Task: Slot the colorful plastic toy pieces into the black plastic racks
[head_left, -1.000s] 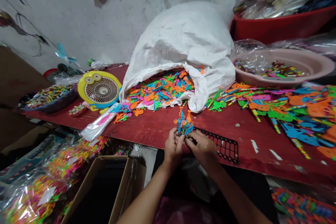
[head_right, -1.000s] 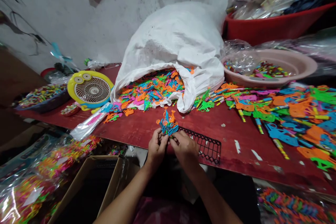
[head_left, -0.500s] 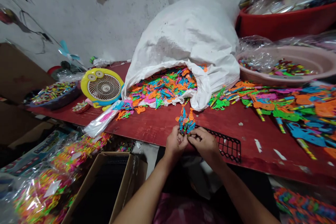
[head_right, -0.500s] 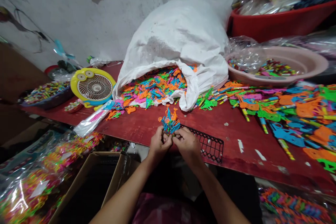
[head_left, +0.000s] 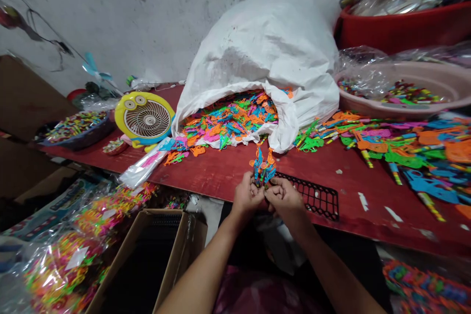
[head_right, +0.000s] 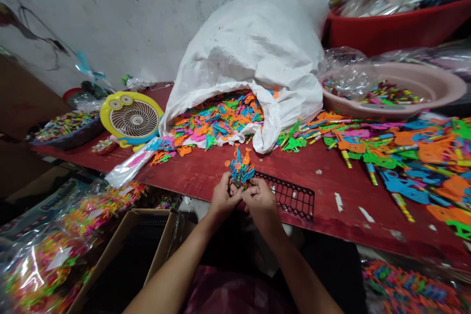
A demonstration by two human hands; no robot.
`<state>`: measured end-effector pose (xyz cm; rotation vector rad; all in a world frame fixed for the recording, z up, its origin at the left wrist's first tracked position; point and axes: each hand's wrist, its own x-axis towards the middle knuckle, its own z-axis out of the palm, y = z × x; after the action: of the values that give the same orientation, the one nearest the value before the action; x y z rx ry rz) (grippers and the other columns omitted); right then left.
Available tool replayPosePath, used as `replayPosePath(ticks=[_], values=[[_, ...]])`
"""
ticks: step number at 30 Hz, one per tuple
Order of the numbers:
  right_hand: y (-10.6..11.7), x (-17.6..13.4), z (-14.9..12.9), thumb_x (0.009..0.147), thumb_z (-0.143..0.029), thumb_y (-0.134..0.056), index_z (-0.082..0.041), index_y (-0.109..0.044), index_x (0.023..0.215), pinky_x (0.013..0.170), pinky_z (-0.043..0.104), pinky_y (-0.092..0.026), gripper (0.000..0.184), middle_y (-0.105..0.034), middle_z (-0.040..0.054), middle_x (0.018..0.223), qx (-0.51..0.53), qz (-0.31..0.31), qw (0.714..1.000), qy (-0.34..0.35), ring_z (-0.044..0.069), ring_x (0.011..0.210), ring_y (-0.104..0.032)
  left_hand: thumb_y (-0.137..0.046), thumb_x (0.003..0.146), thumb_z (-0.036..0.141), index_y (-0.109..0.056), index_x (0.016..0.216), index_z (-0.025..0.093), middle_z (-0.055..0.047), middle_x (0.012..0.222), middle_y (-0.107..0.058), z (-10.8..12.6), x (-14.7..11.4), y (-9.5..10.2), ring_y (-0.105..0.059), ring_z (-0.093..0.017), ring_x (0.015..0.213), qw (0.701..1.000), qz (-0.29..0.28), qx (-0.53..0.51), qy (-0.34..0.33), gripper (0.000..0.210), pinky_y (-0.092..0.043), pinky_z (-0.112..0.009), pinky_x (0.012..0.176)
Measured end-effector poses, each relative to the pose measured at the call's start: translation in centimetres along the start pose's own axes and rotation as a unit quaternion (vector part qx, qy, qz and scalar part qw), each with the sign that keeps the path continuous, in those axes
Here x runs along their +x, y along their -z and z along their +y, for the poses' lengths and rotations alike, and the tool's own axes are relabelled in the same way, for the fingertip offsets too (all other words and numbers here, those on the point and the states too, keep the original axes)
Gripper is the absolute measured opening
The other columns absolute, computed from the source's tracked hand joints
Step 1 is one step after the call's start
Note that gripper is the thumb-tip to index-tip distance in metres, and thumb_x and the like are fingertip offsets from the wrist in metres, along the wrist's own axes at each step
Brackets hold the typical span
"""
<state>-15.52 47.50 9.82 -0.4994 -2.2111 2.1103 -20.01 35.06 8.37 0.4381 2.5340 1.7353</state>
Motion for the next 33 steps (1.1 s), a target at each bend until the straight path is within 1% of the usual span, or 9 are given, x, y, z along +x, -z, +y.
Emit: replayPosePath(ticks=[4, 8, 11, 17, 22, 24, 27, 31, 33], values=[[-0.5, 0.4, 0.0, 0.066, -0.038, -0.066, -0.018, -0.061, 0.099, 0.033, 0.02, -0.037, 0.039, -0.056, -0.0075, 0.053, 0.026, -0.027, 0.999, -0.024, 0.01, 0.038, -0.048, -0.06, 0.075, 0.02, -0.047, 0.11, 0.019, 0.012, 0.059, -0.044, 0.0, 0.0, 0.2, -0.044, -0.006, 0.05, 1.0, -0.013, -0.002, 0.003, 0.037, -0.031, -0.016, 0.049], [-0.8, 0.9, 0.0, 0.059, -0.039, -0.072, -0.017, -0.061, 0.089, 0.034, 0.019, -0.036, 0.038, -0.052, -0.0091, 0.049, 0.092, -0.001, 0.996, -0.017, 0.008, 0.036, -0.046, -0.062, 0.074, 0.02, -0.048, 0.108, 0.019, 0.012, 0.056, -0.044, 0.1, 0.0, 0.3, -0.044, -0.007, 0.048, 1.0, -0.017, 0.023, 0.012, 0.037, -0.031, -0.017, 0.049], [-1.1, 0.9, -0.2, 0.056, -0.04, -0.075, -0.017, -0.06, 0.082, 0.036, 0.019, -0.037, 0.038, -0.055, -0.007, 0.049, 0.139, 0.013, 0.99, -0.021, 0.008, 0.037, -0.048, -0.062, 0.073, 0.019, -0.048, 0.107, 0.02, 0.012, 0.055, -0.044, 0.2, -0.1, 0.1, -0.045, -0.009, 0.048, 0.998, -0.008, 0.057, 0.027, 0.036, -0.029, -0.018, 0.049], [-1.2, 0.3, -0.7, 0.059, -0.041, -0.077, -0.016, -0.063, 0.084, 0.043, 0.022, -0.042, 0.039, -0.06, -0.0027, 0.053, 0.168, 0.049, 0.985, -0.005, 0.01, 0.043, -0.052, -0.063, 0.077, 0.024, -0.047, 0.091, 0.022, 0.009, 0.057, -0.043, 0.4, -0.1, -0.5, -0.043, -0.011, 0.05, 0.993, 0.012, 0.108, 0.042, 0.021, -0.027, -0.021, 0.052], [-1.2, 0.3, -0.5, 0.06, -0.041, -0.077, -0.016, -0.061, 0.087, 0.045, 0.022, -0.042, 0.04, -0.06, -0.0033, 0.055, 0.182, 0.061, 0.981, 0.009, 0.01, 0.045, -0.053, -0.063, 0.077, 0.021, -0.051, 0.095, 0.022, 0.006, 0.063, -0.047, 0.7, -0.2, -0.8, -0.046, -0.013, 0.055, 0.99, 0.026, 0.135, 0.026, 0.022, -0.028, -0.023, 0.055], [-1.1, 0.7, -0.1, 0.061, -0.042, -0.077, -0.018, -0.059, 0.086, 0.043, 0.022, -0.04, 0.039, -0.055, -0.0064, 0.053, 0.164, 0.054, 0.985, 0.015, 0.01, 0.043, -0.05, -0.064, 0.077, 0.022, -0.053, 0.098, 0.023, 0.005, 0.065, -0.049, 0.7, -0.3, -0.7, -0.047, -0.014, 0.058, 0.991, 0.021, 0.135, 0.016, 0.024, -0.029, -0.023, 0.057], [-0.9, 1.3, 0.5, 0.061, -0.041, -0.077, -0.02, -0.057, 0.082, 0.041, 0.021, -0.036, 0.035, -0.046, -0.0102, 0.048, 0.094, 0.049, 0.994, 0.03, 0.01, 0.041, -0.046, -0.064, 0.078, 0.023, -0.053, 0.099, 0.022, 0.005, 0.064, -0.049, 0.7, -0.3, -0.6, -0.048, -0.014, 0.058, 0.992, 0.007, 0.124, 0.011, 0.023, -0.03, -0.023, 0.057], [-0.1, 1.6, 0.6, 0.071, -0.04, -0.07, -0.021, -0.055, 0.073, 0.045, 0.022, -0.035, 0.023, -0.047, -0.0079, 0.048, 0.005, 0.026, 0.997, 0.074, 0.011, 0.045, -0.047, -0.063, 0.079, 0.024, -0.053, 0.093, 0.021, 0.005, 0.064, -0.047, 0.2, -0.3, -0.6, -0.045, -0.013, 0.058, 0.992, 0.007, 0.129, 0.002, 0.017, -0.028, -0.023, 0.056], [0.4, 1.4, 0.4, 0.073, -0.038, -0.068, -0.021, -0.056, 0.066, 0.047, 0.022, -0.033, 0.022, -0.047, -0.0063, 0.051, -0.049, 0.034, 0.992, 0.115, 0.011, 0.049, -0.046, -0.064, 0.079, 0.025, -0.053, 0.089, 0.02, 0.004, 0.066, -0.048, -0.1, -0.2, -0.6, -0.046, -0.013, 0.059, 0.99, 0.009, 0.14, -0.009, 0.016, -0.028, -0.023, 0.057]])
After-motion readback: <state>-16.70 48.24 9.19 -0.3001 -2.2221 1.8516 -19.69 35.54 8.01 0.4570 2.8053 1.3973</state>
